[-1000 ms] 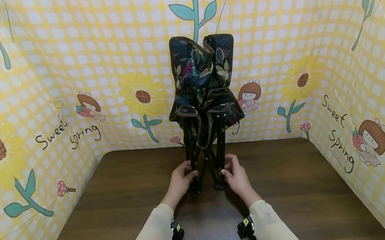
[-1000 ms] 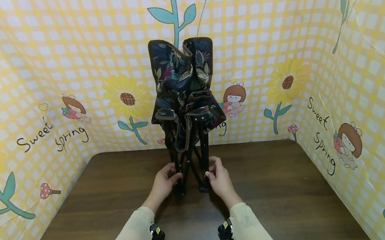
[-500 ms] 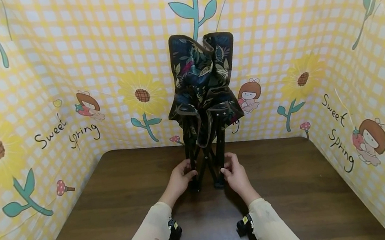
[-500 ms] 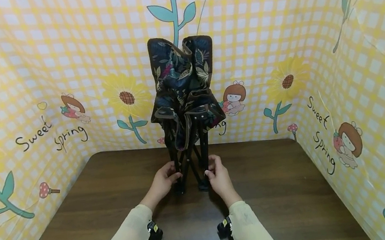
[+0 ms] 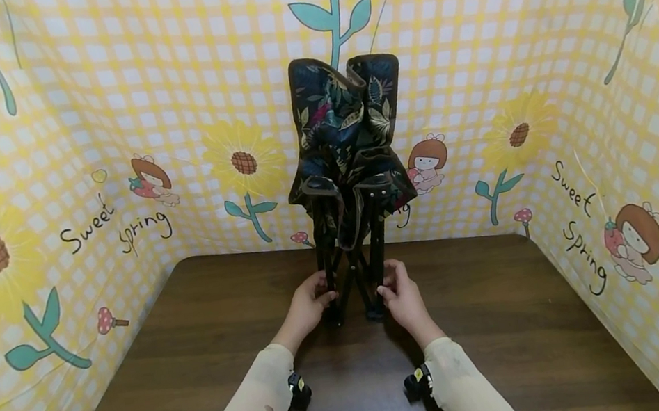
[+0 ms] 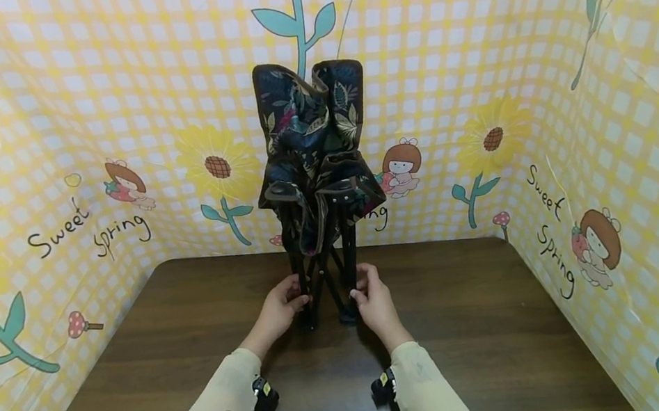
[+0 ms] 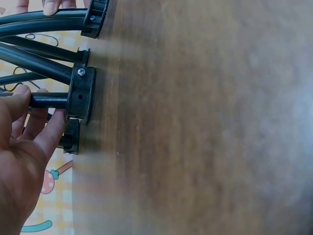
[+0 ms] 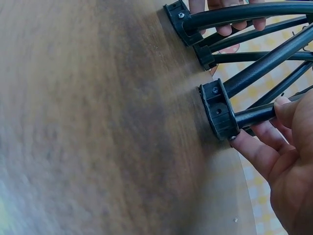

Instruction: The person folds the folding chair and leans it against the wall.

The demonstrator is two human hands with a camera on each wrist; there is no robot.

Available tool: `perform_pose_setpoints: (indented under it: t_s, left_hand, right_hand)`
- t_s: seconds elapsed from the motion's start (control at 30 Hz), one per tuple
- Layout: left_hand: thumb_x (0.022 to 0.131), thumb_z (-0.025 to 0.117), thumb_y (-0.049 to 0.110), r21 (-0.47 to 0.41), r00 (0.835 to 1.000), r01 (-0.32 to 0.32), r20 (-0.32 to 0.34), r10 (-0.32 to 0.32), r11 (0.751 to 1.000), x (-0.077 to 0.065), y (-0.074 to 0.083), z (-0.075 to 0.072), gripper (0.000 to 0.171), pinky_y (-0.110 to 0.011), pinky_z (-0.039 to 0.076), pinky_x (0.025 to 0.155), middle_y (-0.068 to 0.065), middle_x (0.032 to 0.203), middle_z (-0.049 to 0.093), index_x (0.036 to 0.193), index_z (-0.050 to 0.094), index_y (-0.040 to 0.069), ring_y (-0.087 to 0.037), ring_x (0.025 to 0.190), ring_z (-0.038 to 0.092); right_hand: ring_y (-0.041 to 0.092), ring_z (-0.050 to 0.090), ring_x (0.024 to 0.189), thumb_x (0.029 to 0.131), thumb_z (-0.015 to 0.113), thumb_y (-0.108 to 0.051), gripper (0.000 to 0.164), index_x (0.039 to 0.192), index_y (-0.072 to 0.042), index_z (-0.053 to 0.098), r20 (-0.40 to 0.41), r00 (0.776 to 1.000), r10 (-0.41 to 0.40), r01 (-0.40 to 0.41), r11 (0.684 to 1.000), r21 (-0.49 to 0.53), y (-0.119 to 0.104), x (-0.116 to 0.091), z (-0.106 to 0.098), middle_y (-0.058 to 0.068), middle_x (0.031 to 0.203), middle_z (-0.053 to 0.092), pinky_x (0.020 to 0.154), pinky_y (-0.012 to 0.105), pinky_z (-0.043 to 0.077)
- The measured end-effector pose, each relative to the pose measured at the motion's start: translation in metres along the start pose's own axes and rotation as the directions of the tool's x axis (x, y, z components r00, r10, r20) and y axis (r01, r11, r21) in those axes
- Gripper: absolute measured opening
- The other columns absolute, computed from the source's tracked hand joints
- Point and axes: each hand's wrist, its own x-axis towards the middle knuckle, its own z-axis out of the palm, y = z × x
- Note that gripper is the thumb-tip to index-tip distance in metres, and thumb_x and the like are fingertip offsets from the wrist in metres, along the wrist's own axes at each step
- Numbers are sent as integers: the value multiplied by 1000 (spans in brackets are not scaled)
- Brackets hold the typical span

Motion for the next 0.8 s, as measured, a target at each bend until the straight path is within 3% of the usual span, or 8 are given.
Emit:
perform_pose_setpoints:
  t_s: [0.3, 0.8]
  left_hand:
    - [96, 68, 1, 20, 1000, 6, -3, -6, 1000, 2, 1, -1, 39, -31, 56, 73, -8, 109, 66, 133, 63, 11, -20, 95, 67]
    - [96, 67, -4, 2, 1000, -12, -12, 12, 1000, 5, -2, 1, 40, -35, 58, 82, -10, 108, 67, 135, 61, 2, -23, 98, 69]
  right_hand:
    - [20, 64, 75, 96, 66, 4, 52, 139, -18, 45, -11, 1000, -2, 2, 1000, -9, 4, 3, 1, 11, 93, 66, 62, 31, 57]
    - [21, 65, 80, 97, 66, 3, 52, 140, -16, 45, -13, 1000, 0, -1, 1000, -25, 2, 7, 2, 12, 95, 64, 64, 32, 57]
